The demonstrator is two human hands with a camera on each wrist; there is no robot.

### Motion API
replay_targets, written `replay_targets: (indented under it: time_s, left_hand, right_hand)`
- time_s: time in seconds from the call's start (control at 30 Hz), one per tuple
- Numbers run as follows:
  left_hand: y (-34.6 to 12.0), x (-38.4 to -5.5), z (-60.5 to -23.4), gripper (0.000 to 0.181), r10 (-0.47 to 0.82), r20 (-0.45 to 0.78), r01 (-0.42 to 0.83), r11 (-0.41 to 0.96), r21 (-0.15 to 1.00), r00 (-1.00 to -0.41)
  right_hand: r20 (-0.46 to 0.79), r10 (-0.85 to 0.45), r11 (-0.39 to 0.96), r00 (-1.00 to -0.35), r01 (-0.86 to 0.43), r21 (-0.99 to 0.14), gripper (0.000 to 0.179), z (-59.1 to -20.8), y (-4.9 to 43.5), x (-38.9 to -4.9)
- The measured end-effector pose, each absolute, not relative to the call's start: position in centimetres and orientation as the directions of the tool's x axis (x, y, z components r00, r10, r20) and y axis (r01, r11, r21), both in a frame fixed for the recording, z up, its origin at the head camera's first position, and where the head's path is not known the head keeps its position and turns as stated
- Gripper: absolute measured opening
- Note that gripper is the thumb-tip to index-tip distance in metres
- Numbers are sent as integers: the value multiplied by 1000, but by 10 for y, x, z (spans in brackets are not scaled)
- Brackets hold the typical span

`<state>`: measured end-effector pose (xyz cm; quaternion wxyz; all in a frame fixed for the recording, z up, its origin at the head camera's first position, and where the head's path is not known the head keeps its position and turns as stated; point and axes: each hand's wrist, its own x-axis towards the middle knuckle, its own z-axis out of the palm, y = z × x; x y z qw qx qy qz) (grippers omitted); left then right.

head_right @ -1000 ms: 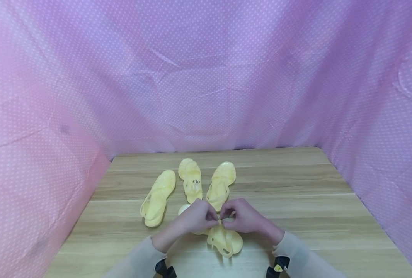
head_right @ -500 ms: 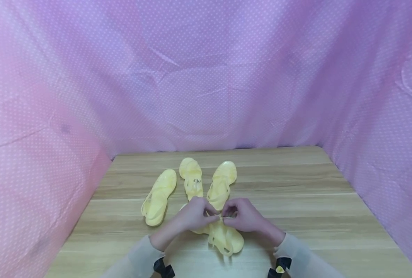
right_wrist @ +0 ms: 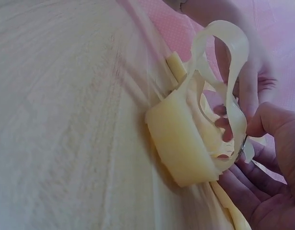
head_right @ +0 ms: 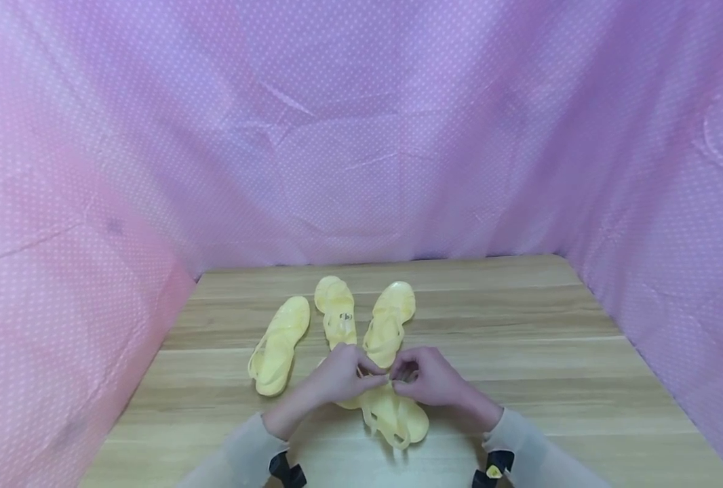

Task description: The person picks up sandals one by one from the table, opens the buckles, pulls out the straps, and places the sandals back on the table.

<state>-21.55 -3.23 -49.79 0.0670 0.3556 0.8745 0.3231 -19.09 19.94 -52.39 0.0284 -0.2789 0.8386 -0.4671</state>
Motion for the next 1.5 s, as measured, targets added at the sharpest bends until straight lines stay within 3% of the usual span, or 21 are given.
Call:
replay_targets:
  time_s: [0.27, 0.57, 0.83, 1.23, 1.5]
  left_hand:
    - [-34, -213, -502, 9, 652, 74, 546, 562, 621, -755]
    - [-30, -216, -499, 7, 664, 133, 567, 496, 658, -736]
    - [-30, -214, -504, 4, 662, 62, 527, 533, 662, -747]
    - [-29, -217, -504, 4, 690, 108, 571, 490, 659, -716]
    - [-31, -217, -507, 5, 705, 85, 590, 513, 623, -704]
  right_hand:
    - [170, -489, 386, -856, -386, -838, 15, -526, 199, -188]
    - [191, -484, 391, -854, -407, -826, 15, -522, 201, -188]
    - [185, -500, 389, -846, -409, -825, 17, -526, 203, -189]
    - [244, -523, 345, -817, -464, -815, 19, -527, 199, -189]
    - [229, -501, 370, -835, -445, -815, 23, -529, 200, -188]
